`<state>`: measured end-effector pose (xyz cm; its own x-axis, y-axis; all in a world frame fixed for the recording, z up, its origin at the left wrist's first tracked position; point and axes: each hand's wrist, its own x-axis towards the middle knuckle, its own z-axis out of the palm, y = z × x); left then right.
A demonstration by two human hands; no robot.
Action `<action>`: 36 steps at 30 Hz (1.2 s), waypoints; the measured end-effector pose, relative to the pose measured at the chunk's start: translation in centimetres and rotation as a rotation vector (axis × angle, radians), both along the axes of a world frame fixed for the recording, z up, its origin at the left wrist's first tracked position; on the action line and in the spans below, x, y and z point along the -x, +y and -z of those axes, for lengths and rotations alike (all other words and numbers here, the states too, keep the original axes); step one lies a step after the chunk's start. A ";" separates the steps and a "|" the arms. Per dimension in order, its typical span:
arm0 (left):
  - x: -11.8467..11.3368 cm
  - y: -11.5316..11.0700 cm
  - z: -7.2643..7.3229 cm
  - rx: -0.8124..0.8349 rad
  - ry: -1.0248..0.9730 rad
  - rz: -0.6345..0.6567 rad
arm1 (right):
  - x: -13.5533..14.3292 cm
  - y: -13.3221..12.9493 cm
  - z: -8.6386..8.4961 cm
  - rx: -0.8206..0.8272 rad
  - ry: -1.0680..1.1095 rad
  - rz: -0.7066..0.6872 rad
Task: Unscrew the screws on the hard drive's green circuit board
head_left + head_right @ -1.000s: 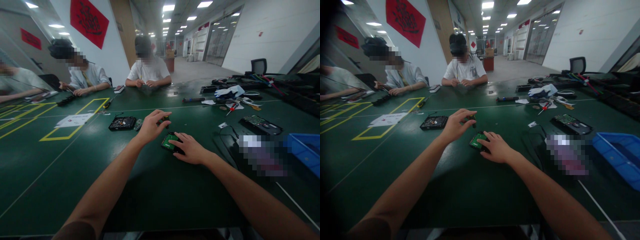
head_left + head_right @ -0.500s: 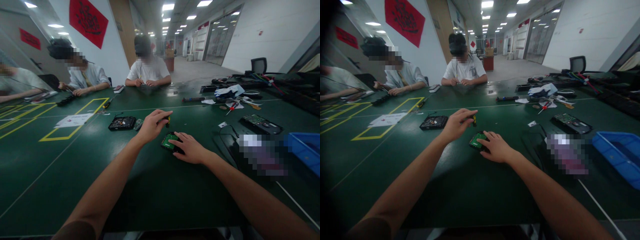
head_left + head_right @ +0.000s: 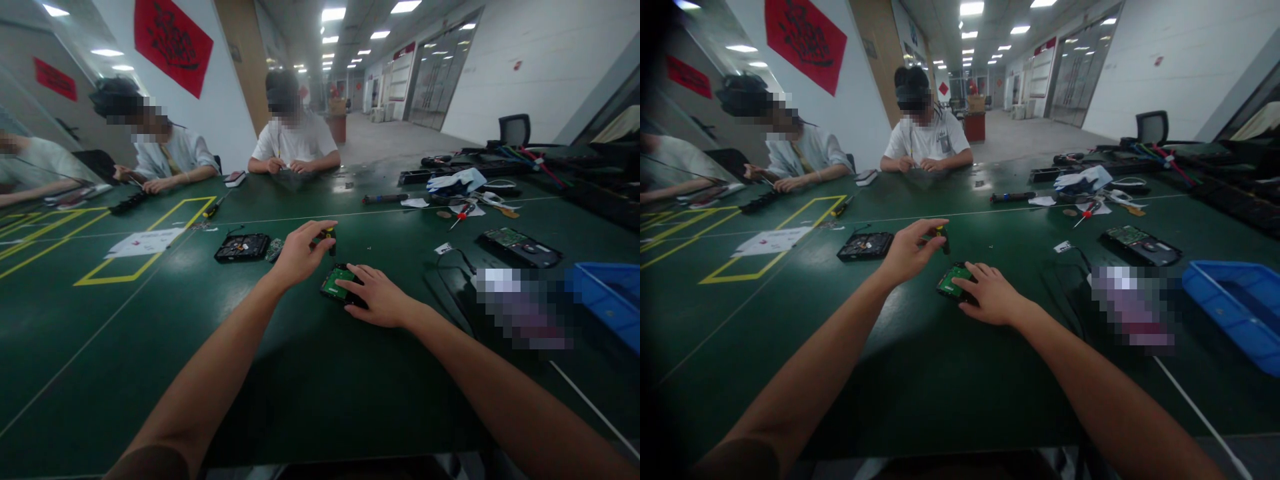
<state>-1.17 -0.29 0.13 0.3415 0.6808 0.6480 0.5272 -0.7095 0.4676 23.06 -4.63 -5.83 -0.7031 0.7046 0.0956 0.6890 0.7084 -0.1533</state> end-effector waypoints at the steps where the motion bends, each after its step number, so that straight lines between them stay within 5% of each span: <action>1: 0.0 0.1 0.1 0.001 -0.018 -0.025 | 0.0 0.0 0.0 0.001 0.000 0.000; 12: -0.2 0.3 0.4 0.032 -0.064 -0.034 | 0.0 0.1 0.1 -0.008 0.003 -0.008; 20: 0.0 0.2 0.2 0.064 0.010 0.100 | -0.1 0.1 0.4 -0.014 0.012 -0.006; 29: -0.1 -0.2 -0.1 0.004 -0.034 -0.056 | 0.0 0.1 0.2 -0.006 0.005 -0.009; 36: -0.3 -0.5 -0.3 -0.034 -0.009 -0.024 | 0.0 0.1 0.3 -0.006 0.010 -0.007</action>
<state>-0.87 -0.78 0.42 0.3191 0.6664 0.6739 0.5401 -0.7121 0.4485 23.08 -4.55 -6.15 -0.7069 0.6992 0.1068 0.6826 0.7140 -0.1557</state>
